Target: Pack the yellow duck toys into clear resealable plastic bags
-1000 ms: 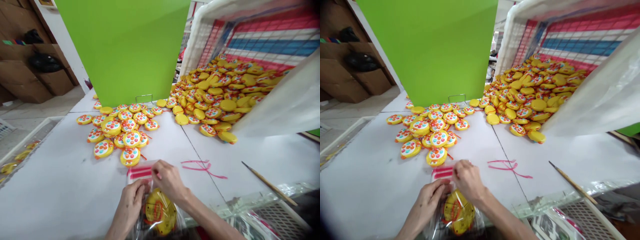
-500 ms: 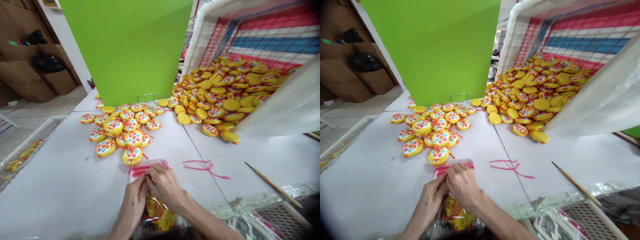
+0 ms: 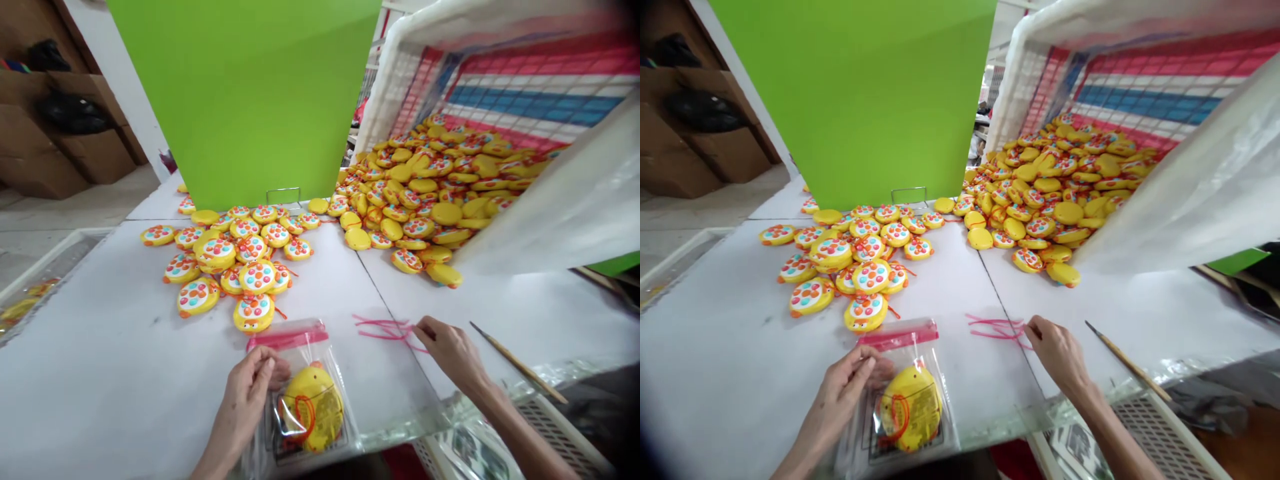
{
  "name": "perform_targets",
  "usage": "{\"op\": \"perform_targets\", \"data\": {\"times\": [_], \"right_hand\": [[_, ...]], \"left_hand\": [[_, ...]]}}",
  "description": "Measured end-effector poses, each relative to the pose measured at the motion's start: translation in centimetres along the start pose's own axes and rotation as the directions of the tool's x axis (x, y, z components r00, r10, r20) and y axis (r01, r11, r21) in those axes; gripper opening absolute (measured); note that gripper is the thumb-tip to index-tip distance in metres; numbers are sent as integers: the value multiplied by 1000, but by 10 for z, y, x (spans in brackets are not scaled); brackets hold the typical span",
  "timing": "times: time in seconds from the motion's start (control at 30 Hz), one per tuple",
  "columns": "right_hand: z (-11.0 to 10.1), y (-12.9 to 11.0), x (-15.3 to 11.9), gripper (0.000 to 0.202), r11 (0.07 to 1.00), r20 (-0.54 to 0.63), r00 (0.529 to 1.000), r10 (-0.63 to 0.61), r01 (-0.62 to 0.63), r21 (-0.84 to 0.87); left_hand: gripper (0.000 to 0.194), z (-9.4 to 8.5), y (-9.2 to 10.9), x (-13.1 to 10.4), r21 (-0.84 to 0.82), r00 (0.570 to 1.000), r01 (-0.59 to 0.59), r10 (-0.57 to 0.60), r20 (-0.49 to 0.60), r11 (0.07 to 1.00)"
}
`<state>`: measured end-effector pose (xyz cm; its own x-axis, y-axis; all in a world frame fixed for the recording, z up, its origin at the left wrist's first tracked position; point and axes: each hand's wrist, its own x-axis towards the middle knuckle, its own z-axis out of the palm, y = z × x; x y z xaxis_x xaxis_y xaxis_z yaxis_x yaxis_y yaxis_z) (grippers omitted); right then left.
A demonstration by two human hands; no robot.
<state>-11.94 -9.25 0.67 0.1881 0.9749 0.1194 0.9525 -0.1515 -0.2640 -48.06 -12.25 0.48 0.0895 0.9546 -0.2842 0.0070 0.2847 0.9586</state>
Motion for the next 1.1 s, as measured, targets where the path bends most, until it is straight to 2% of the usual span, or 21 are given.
{"op": "perform_targets", "data": {"times": [0.1,0.2,0.23,0.33,0.43,0.5,0.57,0.67,0.73,0.8,0.87,0.9,0.93,1.0,1.1], "right_hand": [[-14,-11,-10,24,974,-12,994,-109,109,201],[-23,-43,-12,27,890,172,954,-245,151,430],[-23,-57,-12,26,877,219,931,-293,169,450],[-14,-95,-13,35,864,209,895,-394,283,417],[-1,-120,-16,40,843,275,847,-455,310,440],[4,-125,-16,44,864,279,851,-446,327,383],[5,-118,-13,49,895,198,894,-401,336,294],[2,-96,-8,33,912,204,922,-329,254,323],[-1,-80,-8,37,929,188,941,-280,217,299],[-2,-72,-12,28,943,63,964,-259,238,234],[-4,-74,-18,15,931,-51,963,-265,269,247],[-5,-79,-21,22,915,-55,963,-264,268,303],[-6,-85,-23,27,892,-26,964,-263,253,375],[-4,-101,-24,24,835,93,953,-287,201,512],[10,-122,-17,16,732,301,879,-370,76,677]], "left_hand": [[27,-1,-1,1,-36,999,20,-19,25,999],[26,-2,1,-1,-46,999,30,-28,33,998],[25,-2,3,-1,-45,999,33,-31,34,998],[22,0,7,-3,-47,998,47,-45,36,998],[21,1,8,-3,-71,998,58,-56,33,996],[22,1,7,-3,-83,998,60,-58,25,995],[23,1,6,-2,-85,998,54,-53,22,995],[23,0,4,-2,-93,998,48,-45,33,994],[24,-1,3,-2,-110,998,50,-46,39,993],[24,-2,2,-1,-114,998,54,-49,43,992],[22,-2,2,-1,-102,998,54,-49,45,993],[22,-2,3,-2,-95,998,52,-49,42,994],[21,-2,3,-2,-89,998,52,-49,39,995],[21,-1,5,-2,-79,998,52,-50,28,996],[21,0,6,-3,-63,999,46,-45,25,997]]}}
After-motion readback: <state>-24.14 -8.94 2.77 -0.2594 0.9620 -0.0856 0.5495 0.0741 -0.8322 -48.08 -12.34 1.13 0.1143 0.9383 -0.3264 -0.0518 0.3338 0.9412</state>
